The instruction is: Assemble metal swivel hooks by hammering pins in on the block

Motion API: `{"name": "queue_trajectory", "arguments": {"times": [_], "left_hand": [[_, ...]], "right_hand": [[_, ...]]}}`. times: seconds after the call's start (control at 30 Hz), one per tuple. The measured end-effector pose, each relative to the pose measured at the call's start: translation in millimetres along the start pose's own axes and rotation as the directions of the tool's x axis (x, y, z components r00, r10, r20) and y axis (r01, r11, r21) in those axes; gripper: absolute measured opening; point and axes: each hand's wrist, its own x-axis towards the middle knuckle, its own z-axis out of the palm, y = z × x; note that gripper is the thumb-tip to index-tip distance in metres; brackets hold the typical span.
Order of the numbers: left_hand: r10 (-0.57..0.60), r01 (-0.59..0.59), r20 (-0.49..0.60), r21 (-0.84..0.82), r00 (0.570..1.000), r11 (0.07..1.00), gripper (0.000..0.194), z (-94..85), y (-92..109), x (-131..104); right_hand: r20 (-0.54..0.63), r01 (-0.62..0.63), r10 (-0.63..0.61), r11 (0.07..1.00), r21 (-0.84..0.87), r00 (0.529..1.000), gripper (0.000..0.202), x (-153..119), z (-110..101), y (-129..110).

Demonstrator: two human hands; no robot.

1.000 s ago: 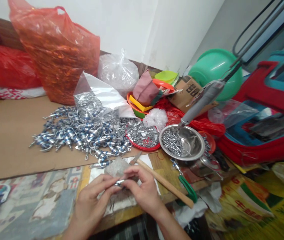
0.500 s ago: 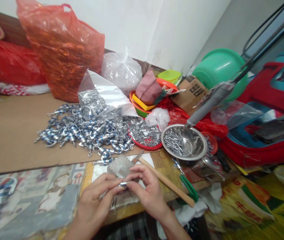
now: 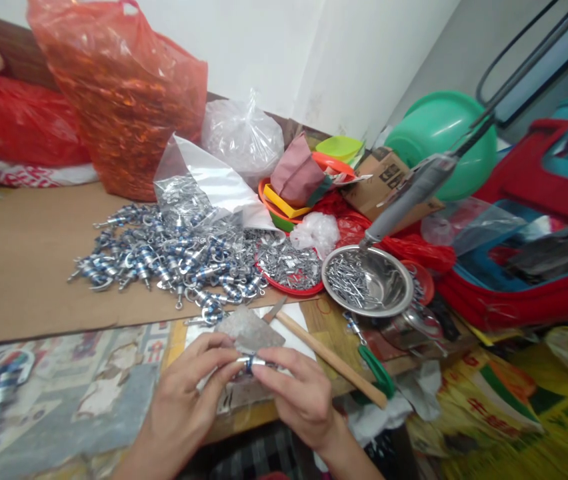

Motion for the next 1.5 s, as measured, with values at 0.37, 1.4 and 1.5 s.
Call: {"name": "queue_trajectory", "arguments": {"times": [0.37,1.4,1.5], "left_hand": [[-0.544,0.558,0.166,-0.419,0.823,0.716,0.044,13.6,-5.4,-7.8],[-0.607,0.632,0.290,-0.610,0.740,0.479,0.079,17.4,-20.5,-1.3],[-0.594,0.635,0.314,-0.617,0.741,0.465,0.077,16.4,-19.1,-1.5]], "right_hand": [[0.228,-0.608,0.567,0.770,0.194,0.791,0.011,6.9,0.5,0.7],[0.270,-0.438,0.397,0.892,0.113,0.877,0.007,21.3,4.5,28.7],[0.237,-0.308,0.267,0.938,0.158,0.934,0.013,19.1,13.5,32.3]]}}
